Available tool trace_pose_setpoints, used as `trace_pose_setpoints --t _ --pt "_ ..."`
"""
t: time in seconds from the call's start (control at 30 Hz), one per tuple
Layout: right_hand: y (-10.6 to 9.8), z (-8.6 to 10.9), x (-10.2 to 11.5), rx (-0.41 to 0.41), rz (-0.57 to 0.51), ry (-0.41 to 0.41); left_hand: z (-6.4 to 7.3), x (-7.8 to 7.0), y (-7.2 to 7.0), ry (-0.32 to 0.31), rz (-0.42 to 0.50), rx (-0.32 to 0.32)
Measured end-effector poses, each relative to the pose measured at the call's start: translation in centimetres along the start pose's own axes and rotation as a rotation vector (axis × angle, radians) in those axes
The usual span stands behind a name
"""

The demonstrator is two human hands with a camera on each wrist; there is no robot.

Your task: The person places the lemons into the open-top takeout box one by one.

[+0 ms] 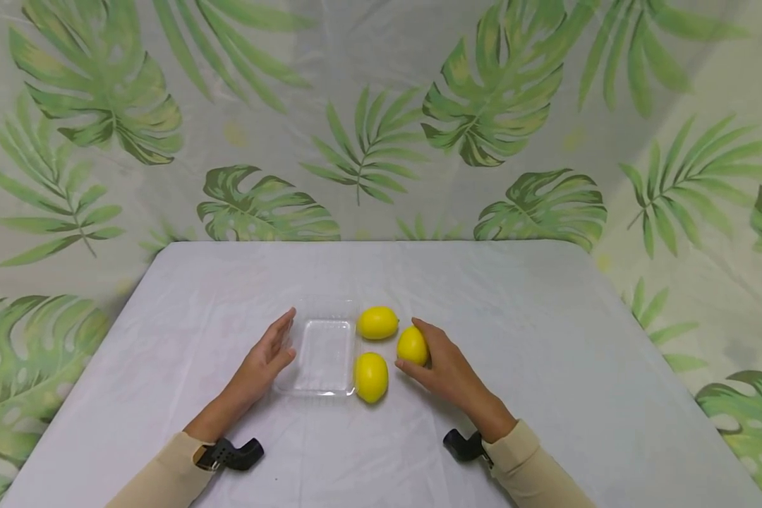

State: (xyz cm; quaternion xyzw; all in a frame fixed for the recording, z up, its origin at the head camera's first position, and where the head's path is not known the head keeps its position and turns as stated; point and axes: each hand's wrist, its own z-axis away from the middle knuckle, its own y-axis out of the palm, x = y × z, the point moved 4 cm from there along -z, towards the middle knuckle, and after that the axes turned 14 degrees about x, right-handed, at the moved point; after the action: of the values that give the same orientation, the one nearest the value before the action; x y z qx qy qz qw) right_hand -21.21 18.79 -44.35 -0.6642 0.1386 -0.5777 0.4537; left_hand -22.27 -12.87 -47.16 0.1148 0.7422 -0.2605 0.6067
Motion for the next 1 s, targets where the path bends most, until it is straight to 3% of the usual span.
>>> trace_pose_setpoints --t 0.63,1.0 --pt "-0.16 -0.54 -0.32 -0.007 0.046 -0.043 -0.02 -0.14 0.0 0.003 0.005 -0.002" --pt "-0.48 -0.46 -0.37 -0.016 0.008 -0.072 -0.08 0.22 -0.08 0.001 -0.004 -0.011"
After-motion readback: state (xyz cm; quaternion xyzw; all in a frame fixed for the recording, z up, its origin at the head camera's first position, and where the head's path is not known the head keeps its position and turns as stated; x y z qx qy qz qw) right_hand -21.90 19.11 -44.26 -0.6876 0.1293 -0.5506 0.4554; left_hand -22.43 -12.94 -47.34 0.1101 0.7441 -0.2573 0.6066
